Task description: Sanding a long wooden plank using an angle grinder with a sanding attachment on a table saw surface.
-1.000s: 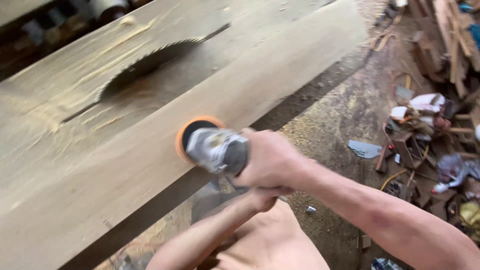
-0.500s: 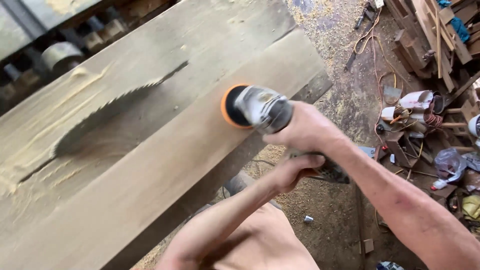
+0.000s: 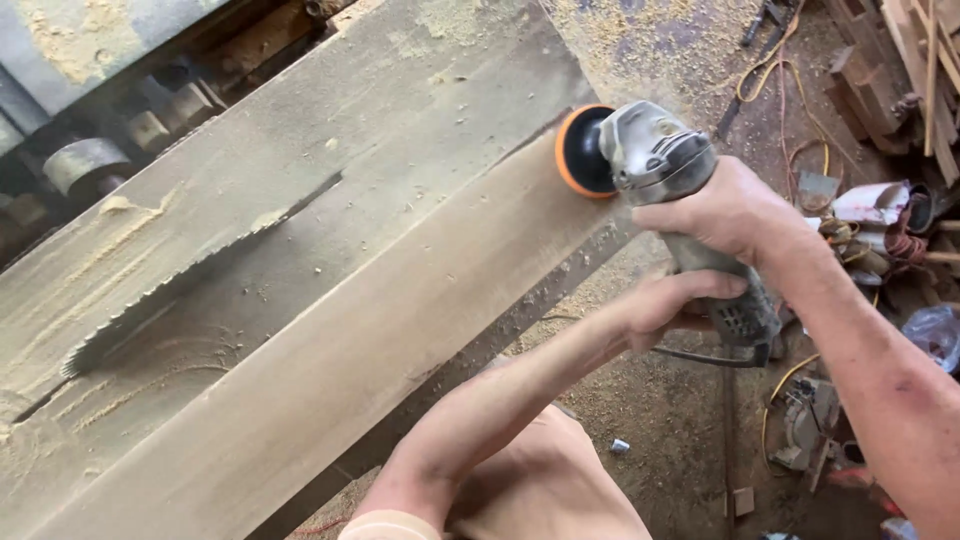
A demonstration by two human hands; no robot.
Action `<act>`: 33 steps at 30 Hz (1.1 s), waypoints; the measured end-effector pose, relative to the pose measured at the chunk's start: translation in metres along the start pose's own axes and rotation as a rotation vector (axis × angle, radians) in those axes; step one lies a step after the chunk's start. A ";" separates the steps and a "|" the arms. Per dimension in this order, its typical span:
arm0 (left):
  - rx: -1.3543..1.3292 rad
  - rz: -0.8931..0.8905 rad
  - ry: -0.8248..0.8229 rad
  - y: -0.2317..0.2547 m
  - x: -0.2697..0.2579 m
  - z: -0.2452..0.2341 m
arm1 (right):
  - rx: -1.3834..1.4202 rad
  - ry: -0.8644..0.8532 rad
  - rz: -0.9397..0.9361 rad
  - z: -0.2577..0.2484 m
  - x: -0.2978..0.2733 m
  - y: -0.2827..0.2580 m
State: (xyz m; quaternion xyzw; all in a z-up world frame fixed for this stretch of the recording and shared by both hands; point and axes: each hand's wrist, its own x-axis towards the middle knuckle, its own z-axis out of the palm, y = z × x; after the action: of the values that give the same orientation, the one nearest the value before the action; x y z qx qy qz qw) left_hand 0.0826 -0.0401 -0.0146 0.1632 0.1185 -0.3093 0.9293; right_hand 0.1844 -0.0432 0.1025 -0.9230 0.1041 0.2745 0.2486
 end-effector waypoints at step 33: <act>-0.145 0.388 0.278 0.022 -0.207 -0.056 | -0.404 -0.341 -0.231 0.162 -0.148 -0.124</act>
State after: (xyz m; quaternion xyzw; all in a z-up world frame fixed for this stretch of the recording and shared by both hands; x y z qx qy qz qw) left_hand -0.0721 0.1080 0.0055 0.1568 0.2336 -0.0903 0.9553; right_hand 0.0288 0.1545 0.1173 -0.9000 -0.1018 0.4110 0.1032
